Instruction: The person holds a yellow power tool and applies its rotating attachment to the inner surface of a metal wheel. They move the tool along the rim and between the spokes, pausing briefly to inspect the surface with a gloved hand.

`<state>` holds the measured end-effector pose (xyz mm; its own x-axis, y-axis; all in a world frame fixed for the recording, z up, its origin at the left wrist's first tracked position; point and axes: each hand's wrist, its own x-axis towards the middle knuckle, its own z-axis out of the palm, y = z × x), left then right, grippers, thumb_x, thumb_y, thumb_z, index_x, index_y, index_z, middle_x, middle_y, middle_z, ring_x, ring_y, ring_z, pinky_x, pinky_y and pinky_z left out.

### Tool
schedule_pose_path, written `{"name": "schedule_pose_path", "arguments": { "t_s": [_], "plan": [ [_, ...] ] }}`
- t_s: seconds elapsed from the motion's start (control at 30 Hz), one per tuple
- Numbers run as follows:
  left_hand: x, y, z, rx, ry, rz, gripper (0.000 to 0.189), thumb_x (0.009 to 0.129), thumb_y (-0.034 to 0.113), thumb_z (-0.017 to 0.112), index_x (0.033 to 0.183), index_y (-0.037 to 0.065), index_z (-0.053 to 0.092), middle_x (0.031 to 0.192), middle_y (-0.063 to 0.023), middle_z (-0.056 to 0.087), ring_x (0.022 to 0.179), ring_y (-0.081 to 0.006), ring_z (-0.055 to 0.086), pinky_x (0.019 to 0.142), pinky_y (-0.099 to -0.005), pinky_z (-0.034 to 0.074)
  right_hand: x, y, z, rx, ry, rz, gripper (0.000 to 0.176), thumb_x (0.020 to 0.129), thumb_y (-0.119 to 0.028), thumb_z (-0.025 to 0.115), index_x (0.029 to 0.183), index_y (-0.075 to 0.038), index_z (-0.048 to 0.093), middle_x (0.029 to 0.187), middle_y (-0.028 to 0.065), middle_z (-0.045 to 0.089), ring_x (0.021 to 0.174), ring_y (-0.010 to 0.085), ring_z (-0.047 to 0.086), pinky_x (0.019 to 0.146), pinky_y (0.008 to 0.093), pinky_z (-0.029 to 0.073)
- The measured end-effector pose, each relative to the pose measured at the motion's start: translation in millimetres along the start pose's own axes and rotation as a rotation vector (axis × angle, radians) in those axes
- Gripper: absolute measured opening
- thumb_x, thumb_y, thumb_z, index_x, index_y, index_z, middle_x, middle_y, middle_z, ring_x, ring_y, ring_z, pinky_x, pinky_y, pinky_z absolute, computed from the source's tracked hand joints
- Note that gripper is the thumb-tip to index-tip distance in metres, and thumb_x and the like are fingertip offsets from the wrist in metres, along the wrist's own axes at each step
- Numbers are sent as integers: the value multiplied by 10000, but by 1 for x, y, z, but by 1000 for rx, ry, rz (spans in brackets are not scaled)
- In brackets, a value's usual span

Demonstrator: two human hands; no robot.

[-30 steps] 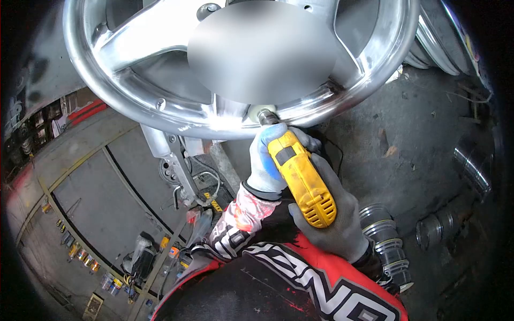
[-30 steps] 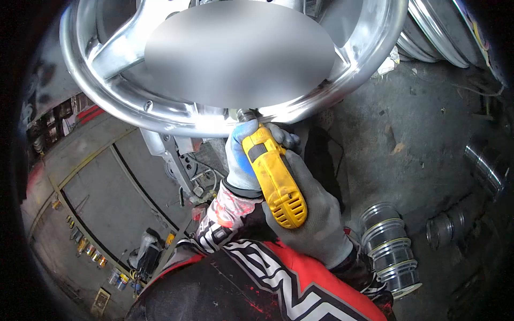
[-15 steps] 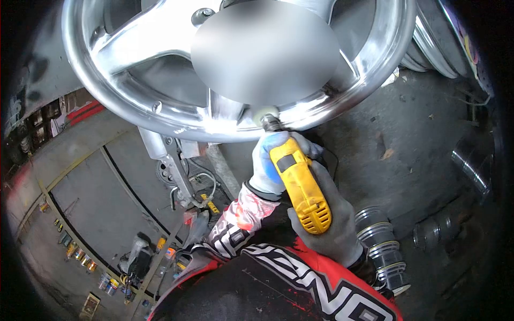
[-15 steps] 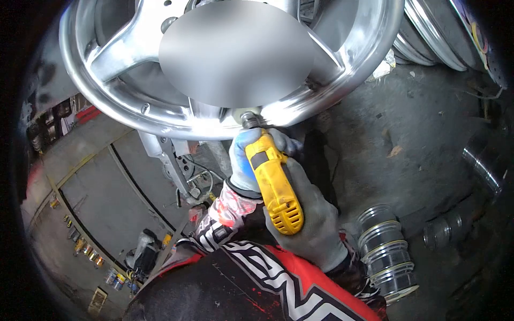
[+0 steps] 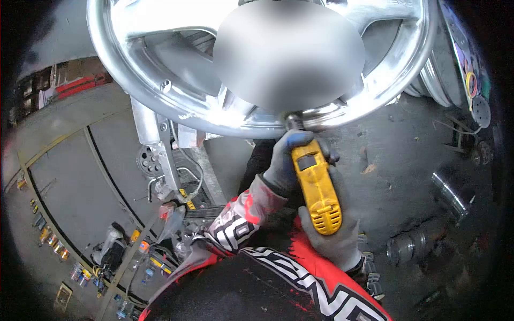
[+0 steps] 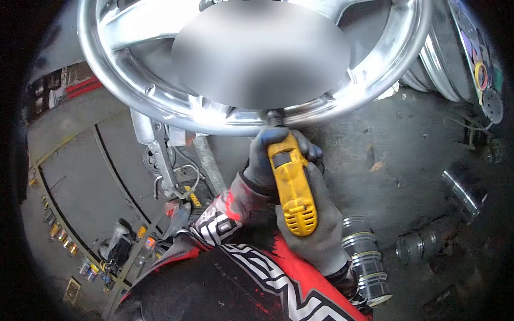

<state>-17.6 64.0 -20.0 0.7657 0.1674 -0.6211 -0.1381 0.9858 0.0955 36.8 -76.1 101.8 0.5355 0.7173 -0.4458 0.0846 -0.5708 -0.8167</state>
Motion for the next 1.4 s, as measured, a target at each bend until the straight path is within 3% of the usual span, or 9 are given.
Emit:
{"name": "schedule_pose_path", "arguments": {
  "t_s": [0.27, 0.3, 0.37, 0.53, 0.7, 0.77, 1.03, 1.27, 1.4],
  "plan": [
    [-1, -2, 0, -107, 33, -27, 484, 840, 415, 551, 783, -43, 699, 792, -205, 688, 888, -371, 690, 852, -447, 562, 1, -36, -3, -148, -67, 306, 708, 823, -122, 804, 1424, 61, 476, 1094, 264, 693, 945, 352, 742, 782, 386, 578],
    [-7, 3, -3, -112, 32, -22, 484, 840, 415, 551, 783, -43, 699, 792, -205, 688, 888, -371, 690, 852, -447, 562, 4, -36, 4, -153, -71, 304, 708, 823, -122, 804, 1424, 61, 476, 1094, 264, 693, 945, 352, 742, 782, 386, 578],
    [-16, 12, -7, -47, 3, 118, 458, 855, 409, 531, 777, -17, 681, 797, -183, 676, 917, -393, 685, 846, -482, 568, 11, -34, 13, -23, -17, -8, 728, 820, -127, 807, 1435, 61, 467, 1097, 267, 691, 946, 362, 740, 780, 387, 578],
    [-2, 0, -9, -157, -8, 11, 427, 870, 389, 538, 802, -7, 683, 791, -162, 672, 876, -381, 666, 864, -482, 535, 10, -39, 7, -67, 15, 121, 767, 792, -123, 818, 1454, 36, 464, 1075, 265, 707, 981, 369, 743, 810, 398, 589],
    [38, -27, 6, -191, -338, -16, 453, 899, 353, 545, 839, -76, 679, 810, -217, 677, 869, -391, 653, 827, -471, 545, 11, -28, -8, -222, 117, 19, 762, 800, -100, 810, 1461, 37, 458, 1146, 245, 711, 1027, 285, 744, 874, 359, 577],
    [45, -33, 8, -296, -313, -93, 447, 920, 334, 534, 849, -83, 676, 817, -224, 678, 871, -393, 650, 822, -475, 547, 11, -34, -11, -121, 105, 163, 740, 828, 2, 750, 1489, 52, 421, 1346, 176, 623, 1204, 218, 629, 1046, 352, 480],
    [24, -20, -6, -398, -288, 39, 394, 966, 274, 515, 873, -76, 670, 834, -221, 687, 834, -393, 665, 824, -481, 559, 15, -38, -5, -148, -37, 94, 799, 816, -19, 761, 1514, 56, 378, 1388, 193, 592, 1227, 237, 613, 1059, 361, 473],
    [44, -40, 9, -419, -275, -87, 328, 958, 262, 575, 891, -44, 672, 820, -187, 705, 810, -339, 697, 837, -448, 569, 13, -32, -19, -237, 9, 104, 792, 811, -2, 762, 1503, 73, 385, 1396, 208, 582, 1228, 230, 606, 1049, 358, 479],
    [27, -27, 0, -372, -234, -1, 328, 962, 263, 576, 894, -44, 669, 825, -183, 704, 819, -330, 698, 837, -444, 567, 14, -29, -11, -238, -54, 63, 799, 824, -21, 759, 1508, 87, 361, 1397, 223, 579, 1226, 224, 606, 1045, 359, 479]
  ]
}}
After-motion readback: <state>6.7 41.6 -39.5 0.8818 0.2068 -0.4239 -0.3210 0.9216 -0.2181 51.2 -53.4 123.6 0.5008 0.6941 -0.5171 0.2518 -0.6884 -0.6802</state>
